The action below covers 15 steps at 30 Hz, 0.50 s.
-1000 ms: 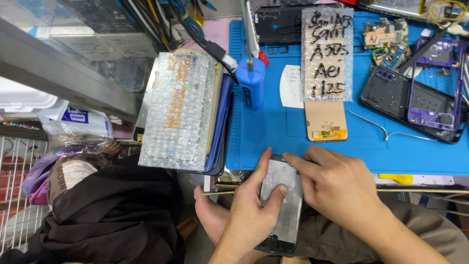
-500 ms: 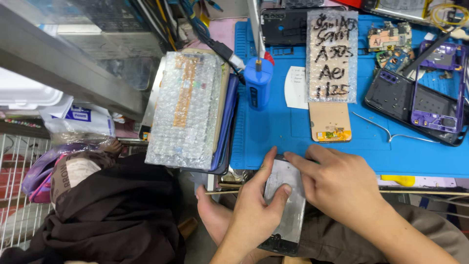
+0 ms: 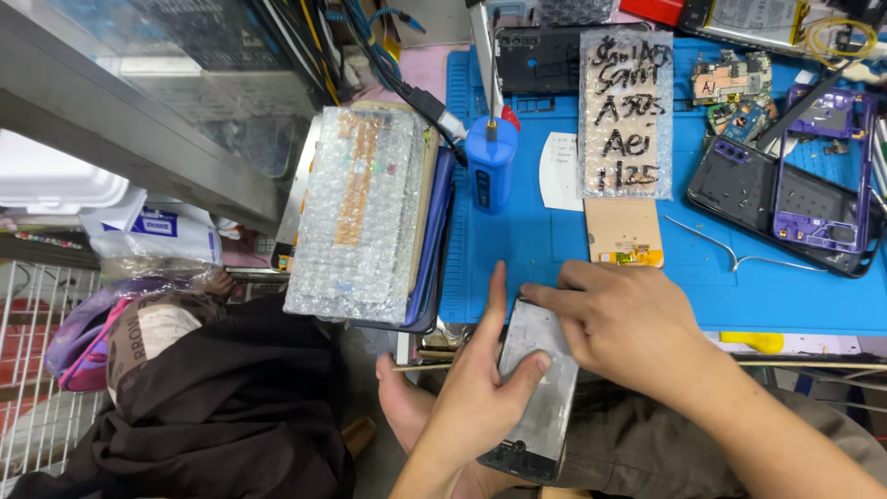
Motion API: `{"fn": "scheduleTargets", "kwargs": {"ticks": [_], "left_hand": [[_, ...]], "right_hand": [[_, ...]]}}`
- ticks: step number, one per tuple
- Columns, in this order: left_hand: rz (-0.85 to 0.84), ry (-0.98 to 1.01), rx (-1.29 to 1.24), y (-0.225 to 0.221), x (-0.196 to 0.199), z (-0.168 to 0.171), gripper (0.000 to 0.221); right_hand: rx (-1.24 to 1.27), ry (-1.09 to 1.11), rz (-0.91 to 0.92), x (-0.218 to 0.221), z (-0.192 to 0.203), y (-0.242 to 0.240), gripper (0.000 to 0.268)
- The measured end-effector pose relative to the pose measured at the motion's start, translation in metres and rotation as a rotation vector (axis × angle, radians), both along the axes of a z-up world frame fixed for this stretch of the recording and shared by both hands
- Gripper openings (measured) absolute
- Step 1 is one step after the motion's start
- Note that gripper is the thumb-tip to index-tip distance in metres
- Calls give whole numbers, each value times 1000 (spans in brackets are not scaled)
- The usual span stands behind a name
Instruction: The person pries a mobile phone screen from its metal frame by hand and with a small prying tool on a workbench.
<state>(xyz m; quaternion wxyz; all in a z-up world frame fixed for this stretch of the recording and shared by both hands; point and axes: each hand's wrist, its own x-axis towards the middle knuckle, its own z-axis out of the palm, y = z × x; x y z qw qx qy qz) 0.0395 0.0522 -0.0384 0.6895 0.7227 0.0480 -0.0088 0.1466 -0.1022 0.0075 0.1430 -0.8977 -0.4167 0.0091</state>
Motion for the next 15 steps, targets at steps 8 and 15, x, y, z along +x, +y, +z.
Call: {"fn": "scheduleTargets", "kwargs": {"ticks": [8, 15], "left_hand": [[-28, 71, -146, 2, 2, -1, 95], [0, 163, -175, 1, 1, 5, 98]], "right_hand": [[-67, 45, 109, 18, 4, 2, 46], [187, 228, 24, 17, 15, -7, 43]]}}
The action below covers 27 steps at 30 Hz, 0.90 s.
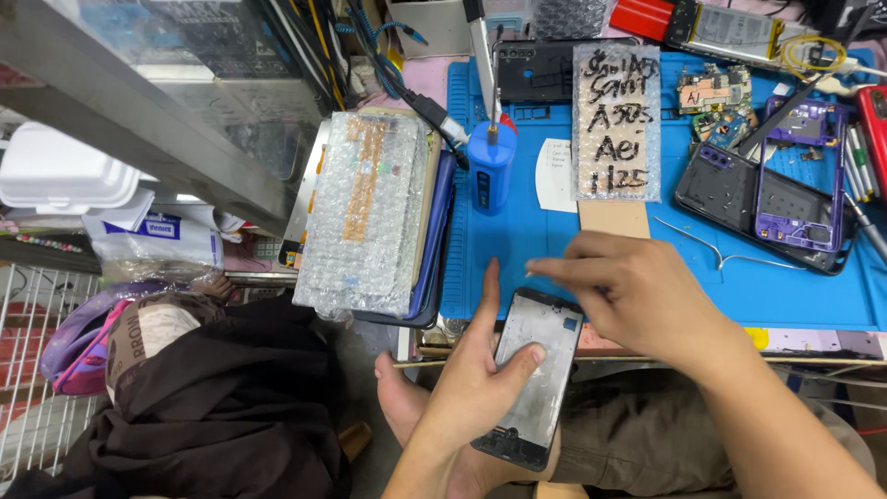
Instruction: The person pries a mobile phone screen from its metal frame by hand and with a small prying tool on a workbench.
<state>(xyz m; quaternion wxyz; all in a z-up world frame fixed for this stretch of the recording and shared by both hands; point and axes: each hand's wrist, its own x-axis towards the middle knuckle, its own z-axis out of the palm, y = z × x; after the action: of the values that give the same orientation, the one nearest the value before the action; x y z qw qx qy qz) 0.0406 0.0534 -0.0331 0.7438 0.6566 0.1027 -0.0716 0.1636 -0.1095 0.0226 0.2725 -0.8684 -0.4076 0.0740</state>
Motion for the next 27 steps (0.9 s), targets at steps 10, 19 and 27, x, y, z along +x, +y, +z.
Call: {"fn": "scheduleTargets", "kwargs": {"ticks": [10, 19, 27], "left_hand": [[103, -40, 126, -15, -9, 8, 77], [150, -124, 124, -22, -16, 0, 74], [166, -17, 86, -24, -12, -3, 66]], "right_hand": [[-68, -225, -250, -61, -20, -10, 38], [-122, -310, -335, -74, -27, -5, 41], [-151, -411, -342, -78, -34, 0, 49]]}}
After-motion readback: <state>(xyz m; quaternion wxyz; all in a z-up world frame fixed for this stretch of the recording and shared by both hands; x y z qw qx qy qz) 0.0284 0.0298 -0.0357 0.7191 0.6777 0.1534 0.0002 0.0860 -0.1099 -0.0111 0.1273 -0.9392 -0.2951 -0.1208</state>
